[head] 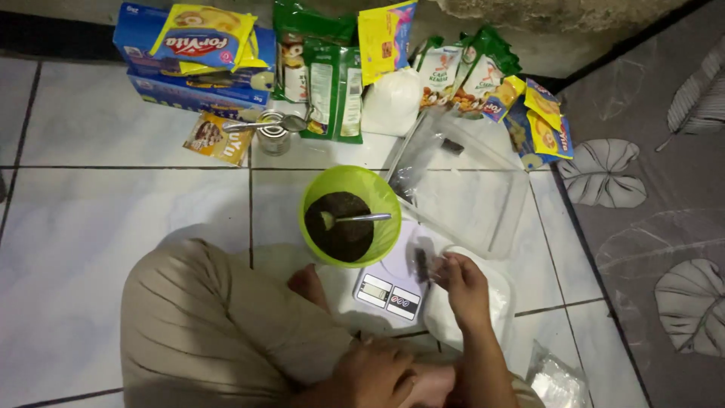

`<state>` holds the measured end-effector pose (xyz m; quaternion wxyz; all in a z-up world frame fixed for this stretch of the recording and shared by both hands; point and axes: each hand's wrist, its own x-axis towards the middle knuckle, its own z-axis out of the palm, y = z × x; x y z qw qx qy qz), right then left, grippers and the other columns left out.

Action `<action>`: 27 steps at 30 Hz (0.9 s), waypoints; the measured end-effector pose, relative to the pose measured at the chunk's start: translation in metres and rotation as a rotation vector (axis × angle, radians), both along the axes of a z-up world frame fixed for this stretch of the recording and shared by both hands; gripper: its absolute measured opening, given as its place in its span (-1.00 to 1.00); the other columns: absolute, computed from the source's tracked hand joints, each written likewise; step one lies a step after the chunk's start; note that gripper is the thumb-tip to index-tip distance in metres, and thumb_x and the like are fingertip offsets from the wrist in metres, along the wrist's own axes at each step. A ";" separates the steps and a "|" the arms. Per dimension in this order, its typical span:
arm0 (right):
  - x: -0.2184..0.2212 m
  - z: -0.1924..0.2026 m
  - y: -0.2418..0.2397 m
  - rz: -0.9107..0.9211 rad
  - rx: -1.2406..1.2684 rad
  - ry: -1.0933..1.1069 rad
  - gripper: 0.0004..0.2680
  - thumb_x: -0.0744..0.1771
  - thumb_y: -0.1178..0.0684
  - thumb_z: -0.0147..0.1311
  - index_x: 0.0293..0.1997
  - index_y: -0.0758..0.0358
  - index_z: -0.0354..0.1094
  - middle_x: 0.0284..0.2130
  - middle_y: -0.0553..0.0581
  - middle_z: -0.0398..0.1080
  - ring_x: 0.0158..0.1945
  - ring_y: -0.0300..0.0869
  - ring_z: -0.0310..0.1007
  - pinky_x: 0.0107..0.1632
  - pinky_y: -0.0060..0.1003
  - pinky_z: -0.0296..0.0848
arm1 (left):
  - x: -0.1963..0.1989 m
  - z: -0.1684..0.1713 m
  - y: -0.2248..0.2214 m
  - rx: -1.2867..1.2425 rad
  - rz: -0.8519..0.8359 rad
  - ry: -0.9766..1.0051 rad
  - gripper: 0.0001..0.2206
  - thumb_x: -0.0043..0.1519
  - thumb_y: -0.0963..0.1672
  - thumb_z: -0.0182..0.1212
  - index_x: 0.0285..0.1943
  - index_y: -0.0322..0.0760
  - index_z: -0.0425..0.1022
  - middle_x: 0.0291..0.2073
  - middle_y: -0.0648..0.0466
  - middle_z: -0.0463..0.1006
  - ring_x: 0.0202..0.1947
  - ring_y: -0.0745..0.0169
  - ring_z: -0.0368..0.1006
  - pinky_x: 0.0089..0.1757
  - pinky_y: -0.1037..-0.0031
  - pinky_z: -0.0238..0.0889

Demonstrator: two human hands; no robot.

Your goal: Packaging dark powder into small plastic bags and weighing them on a digital scale

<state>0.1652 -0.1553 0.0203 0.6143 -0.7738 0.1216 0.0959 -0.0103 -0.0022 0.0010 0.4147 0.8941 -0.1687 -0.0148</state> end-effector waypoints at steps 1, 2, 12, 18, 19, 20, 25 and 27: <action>0.007 -0.002 0.004 -0.010 0.060 0.052 -0.80 0.41 0.08 -0.08 0.07 0.35 0.36 -0.08 0.39 0.58 -0.14 -0.01 0.60 -0.09 -0.16 0.57 | -0.001 -0.007 -0.003 0.008 -0.038 -0.057 -0.70 0.24 0.02 0.14 -0.09 -0.26 0.54 -0.24 -0.20 0.61 -0.17 -0.24 0.51 -0.11 -0.02 0.24; 0.013 -0.010 0.005 -0.011 0.063 0.053 -0.80 0.41 0.08 -0.08 0.07 0.35 0.36 -0.08 0.39 0.58 -0.14 -0.01 0.60 -0.09 -0.16 0.57 | 0.002 0.006 0.001 0.011 -0.040 -0.057 -0.70 0.24 0.02 0.14 -0.09 -0.26 0.54 -0.24 -0.20 0.61 -0.17 -0.24 0.51 -0.11 -0.02 0.24; 0.033 -0.058 -0.010 -0.222 -0.066 0.031 -0.68 0.32 0.03 0.15 0.17 0.36 0.45 -0.16 0.20 0.57 -0.15 -0.20 0.54 -0.03 -0.39 0.52 | 0.007 0.005 0.000 0.001 -0.030 0.049 -0.69 0.24 0.04 0.14 -0.28 -0.28 0.49 -0.40 -0.20 0.54 -0.38 -0.32 0.46 -0.30 -0.07 0.26; 0.028 -0.052 -0.016 -0.287 -0.025 0.114 -0.64 0.34 0.02 0.09 0.26 0.37 0.34 0.08 0.22 0.47 0.01 -0.11 0.53 0.14 -0.30 0.55 | 0.009 0.009 -0.003 0.022 -0.004 0.050 -0.72 0.19 0.02 0.15 -0.32 -0.25 0.46 -0.44 -0.18 0.55 -0.43 -0.32 0.46 -0.40 -0.09 0.25; 0.028 -0.053 -0.017 -0.288 -0.019 0.121 -0.64 0.33 0.01 0.08 0.25 0.36 0.35 0.11 0.20 0.45 0.01 -0.11 0.51 0.14 -0.28 0.56 | 0.010 0.015 -0.002 0.079 -0.017 0.126 -0.69 0.20 0.05 0.12 -0.29 -0.24 0.50 -0.40 -0.19 0.57 -0.38 -0.35 0.48 -0.37 -0.11 0.28; 0.032 -0.063 -0.021 -0.286 -0.019 0.121 -0.64 0.33 0.01 0.08 0.25 0.36 0.35 0.11 0.20 0.45 0.01 -0.11 0.51 0.14 -0.28 0.56 | 0.010 0.014 -0.001 0.080 -0.015 0.127 -0.69 0.20 0.05 0.12 -0.29 -0.24 0.50 -0.40 -0.19 0.57 -0.38 -0.35 0.48 -0.37 -0.11 0.28; 0.032 -0.063 -0.021 -0.296 -0.005 0.131 -0.62 0.34 0.00 0.09 0.27 0.38 0.32 0.11 0.23 0.44 0.00 -0.09 0.52 0.13 -0.27 0.56 | 0.010 0.012 -0.003 0.007 -0.013 0.135 -0.68 0.22 0.03 0.13 -0.33 -0.32 0.47 -0.43 -0.23 0.56 -0.43 -0.37 0.49 -0.39 -0.10 0.28; 0.031 -0.060 -0.021 -0.301 -0.023 0.135 -0.62 0.34 -0.01 0.10 0.26 0.37 0.33 0.11 0.22 0.44 0.00 -0.09 0.52 0.13 -0.27 0.56 | 0.011 0.009 -0.004 0.024 -0.033 0.135 -0.68 0.22 0.03 0.12 -0.35 -0.31 0.49 -0.44 -0.22 0.57 -0.43 -0.36 0.48 -0.37 -0.10 0.27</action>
